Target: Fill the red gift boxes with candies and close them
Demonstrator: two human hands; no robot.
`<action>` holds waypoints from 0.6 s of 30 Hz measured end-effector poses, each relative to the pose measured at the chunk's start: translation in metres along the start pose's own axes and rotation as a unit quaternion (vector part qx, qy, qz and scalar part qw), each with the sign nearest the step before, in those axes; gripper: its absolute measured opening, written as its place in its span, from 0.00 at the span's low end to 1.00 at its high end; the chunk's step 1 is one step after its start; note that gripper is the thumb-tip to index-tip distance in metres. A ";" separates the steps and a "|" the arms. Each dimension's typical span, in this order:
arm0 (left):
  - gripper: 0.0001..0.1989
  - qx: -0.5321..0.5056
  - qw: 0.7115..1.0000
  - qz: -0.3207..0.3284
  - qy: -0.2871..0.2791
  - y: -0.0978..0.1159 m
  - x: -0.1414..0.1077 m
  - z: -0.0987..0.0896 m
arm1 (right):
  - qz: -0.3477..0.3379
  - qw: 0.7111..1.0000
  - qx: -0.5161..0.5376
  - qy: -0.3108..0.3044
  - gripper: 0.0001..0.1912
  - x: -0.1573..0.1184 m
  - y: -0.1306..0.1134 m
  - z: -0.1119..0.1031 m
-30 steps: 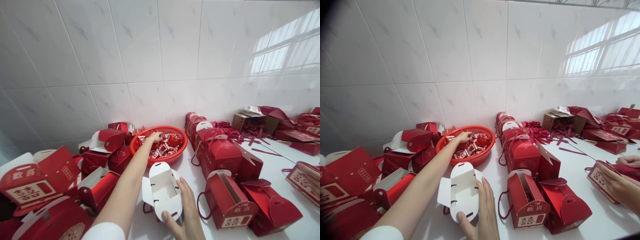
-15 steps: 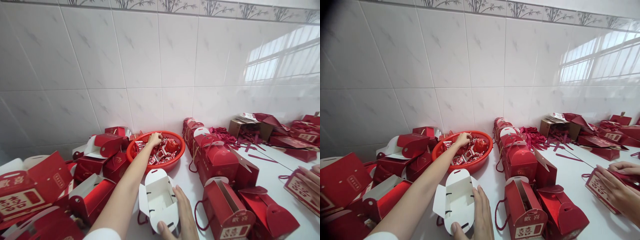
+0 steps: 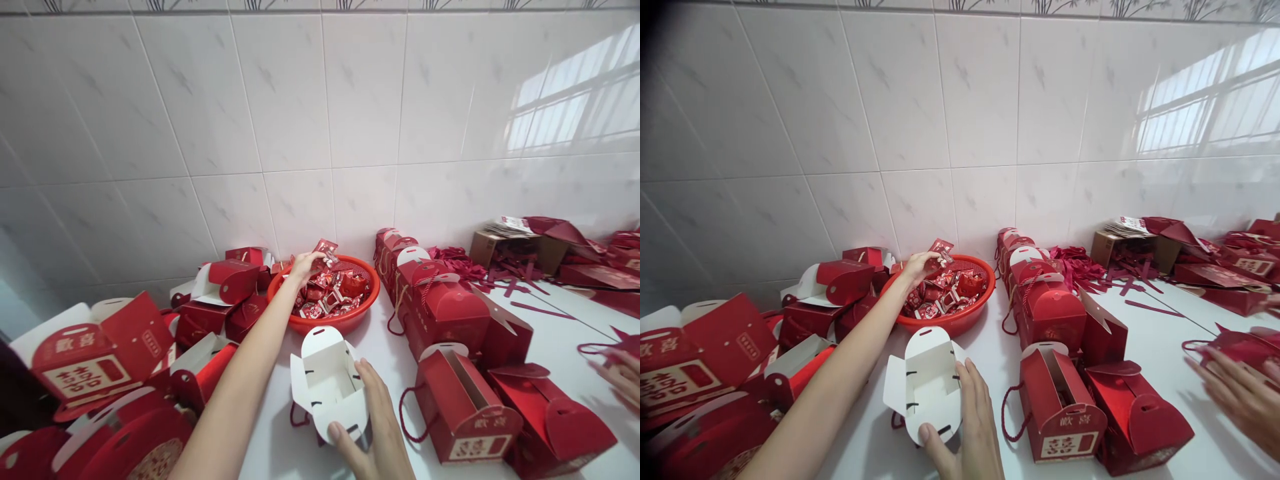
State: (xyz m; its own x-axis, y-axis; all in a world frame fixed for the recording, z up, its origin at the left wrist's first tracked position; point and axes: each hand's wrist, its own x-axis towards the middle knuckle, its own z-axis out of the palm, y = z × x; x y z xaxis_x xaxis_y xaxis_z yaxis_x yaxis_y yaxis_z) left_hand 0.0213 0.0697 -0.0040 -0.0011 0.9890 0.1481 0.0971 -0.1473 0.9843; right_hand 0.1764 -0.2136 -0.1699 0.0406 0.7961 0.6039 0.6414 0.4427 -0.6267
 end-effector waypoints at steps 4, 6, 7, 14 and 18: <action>0.16 0.001 0.999 -0.036 -0.010 0.008 -0.003 -0.003 | -0.003 1.000 0.004 -0.003 0.41 0.000 0.001 0.000; 0.16 0.017 0.997 -0.066 -0.024 0.008 -0.006 -0.003 | -0.004 1.000 0.006 -0.002 0.41 0.000 0.002 0.001; 0.16 0.029 0.996 -0.084 -0.033 0.007 -0.008 -0.002 | -0.005 1.000 0.005 -0.001 0.41 -0.001 0.002 0.001; 0.17 0.140 0.973 -0.174 -0.063 -0.010 -0.014 0.002 | -0.002 1.000 0.001 -0.005 0.40 -0.001 0.002 0.001; 0.17 0.141 0.976 -0.162 -0.049 -0.014 -0.010 0.001 | -0.004 1.000 0.007 -0.009 0.39 -0.001 0.004 0.002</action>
State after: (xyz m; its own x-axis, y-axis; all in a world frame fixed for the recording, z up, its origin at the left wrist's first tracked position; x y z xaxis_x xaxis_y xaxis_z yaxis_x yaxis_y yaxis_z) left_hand 0.0208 0.0624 -0.0196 0.0161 0.9818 -0.1895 0.3768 0.1696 0.9106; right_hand 0.1770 -0.2122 -0.1741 0.0205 0.7997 0.6000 0.6307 0.4553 -0.6284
